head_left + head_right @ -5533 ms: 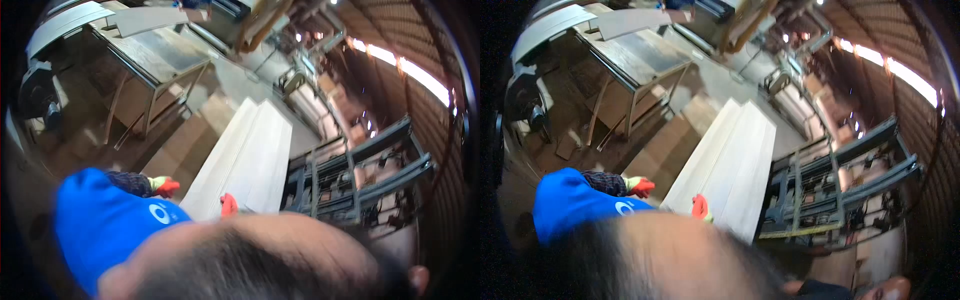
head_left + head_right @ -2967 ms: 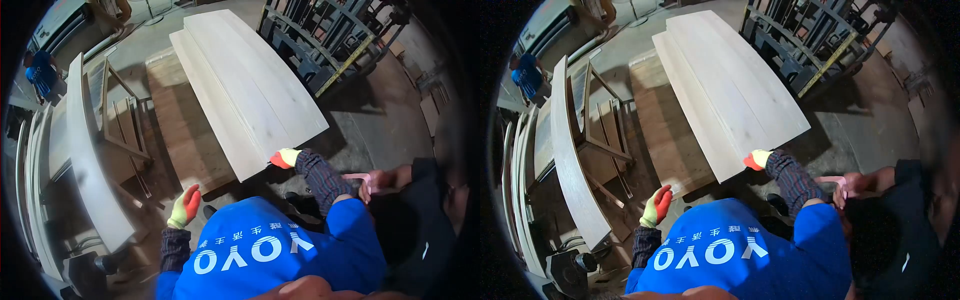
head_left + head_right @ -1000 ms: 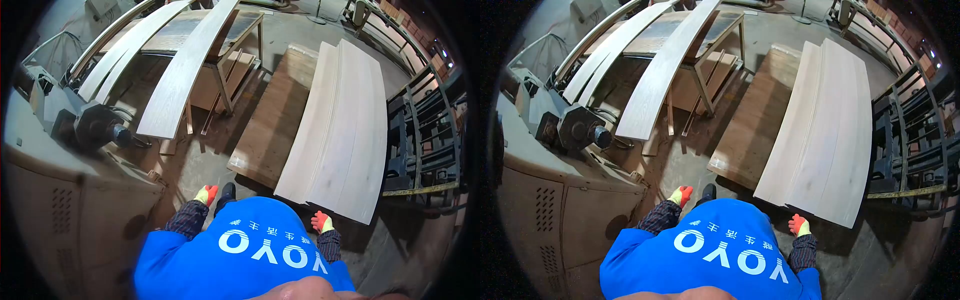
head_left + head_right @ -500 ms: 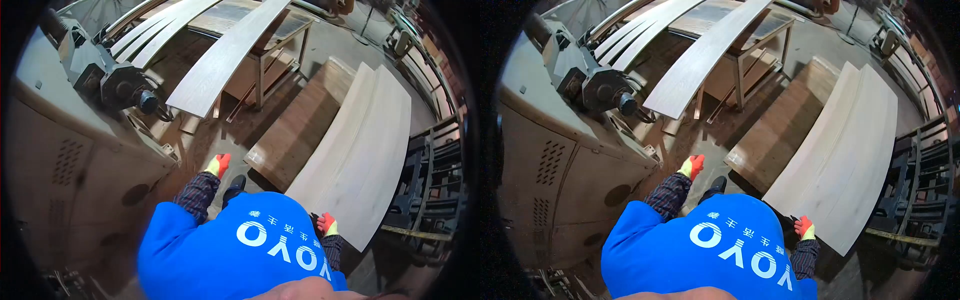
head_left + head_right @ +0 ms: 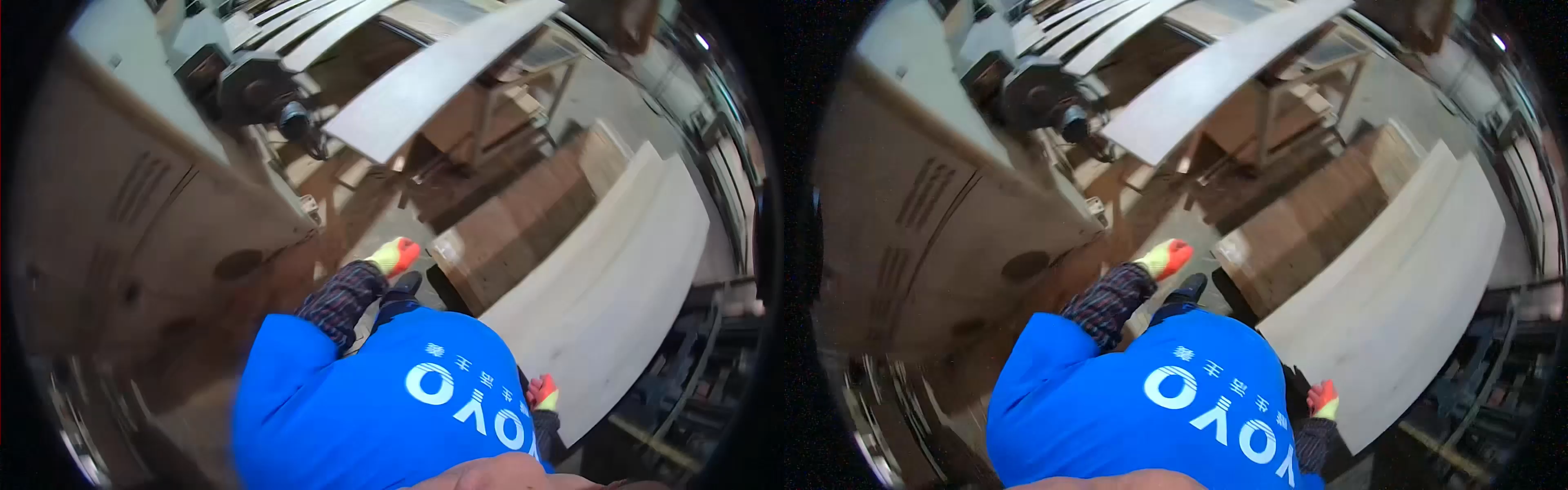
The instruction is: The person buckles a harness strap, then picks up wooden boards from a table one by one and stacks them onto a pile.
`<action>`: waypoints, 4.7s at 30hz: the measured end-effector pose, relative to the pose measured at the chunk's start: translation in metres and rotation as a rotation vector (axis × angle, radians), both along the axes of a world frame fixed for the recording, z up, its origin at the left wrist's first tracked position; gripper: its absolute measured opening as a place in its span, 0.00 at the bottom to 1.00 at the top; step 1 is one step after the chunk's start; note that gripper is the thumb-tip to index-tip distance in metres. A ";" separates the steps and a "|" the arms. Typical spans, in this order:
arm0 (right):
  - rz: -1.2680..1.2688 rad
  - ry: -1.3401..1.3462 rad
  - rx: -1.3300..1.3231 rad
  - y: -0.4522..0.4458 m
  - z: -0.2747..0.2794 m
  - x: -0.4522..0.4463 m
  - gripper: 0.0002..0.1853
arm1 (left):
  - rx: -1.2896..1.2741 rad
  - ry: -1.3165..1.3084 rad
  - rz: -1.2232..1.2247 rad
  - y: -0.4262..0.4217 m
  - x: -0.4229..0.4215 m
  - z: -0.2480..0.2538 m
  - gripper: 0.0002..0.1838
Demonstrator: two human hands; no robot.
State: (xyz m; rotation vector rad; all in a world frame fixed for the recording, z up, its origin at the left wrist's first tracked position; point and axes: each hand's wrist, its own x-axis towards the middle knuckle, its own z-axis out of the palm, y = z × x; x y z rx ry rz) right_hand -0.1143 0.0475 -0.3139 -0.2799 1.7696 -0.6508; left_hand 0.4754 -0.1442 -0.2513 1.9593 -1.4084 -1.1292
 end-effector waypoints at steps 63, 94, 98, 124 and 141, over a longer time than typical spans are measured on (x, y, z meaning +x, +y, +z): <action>1.157 0.358 -0.123 -0.464 0.394 0.270 0.22 | -0.245 0.303 -0.331 -0.273 -0.018 0.226 0.21; 1.523 -0.229 0.053 -0.345 0.306 0.304 0.14 | 0.412 0.507 -0.238 -0.061 -0.003 0.094 0.25; 1.471 -0.277 0.073 -0.342 0.309 0.303 0.15 | 0.462 1.270 -0.381 -0.050 -0.064 0.125 0.23; 1.515 -0.374 0.147 -0.339 0.311 0.306 0.15 | 0.406 1.504 -0.347 -0.044 -0.074 0.120 0.23; 1.273 0.117 0.164 -0.409 0.225 0.238 0.17 | -0.506 0.370 -0.315 -0.007 -0.073 0.088 0.11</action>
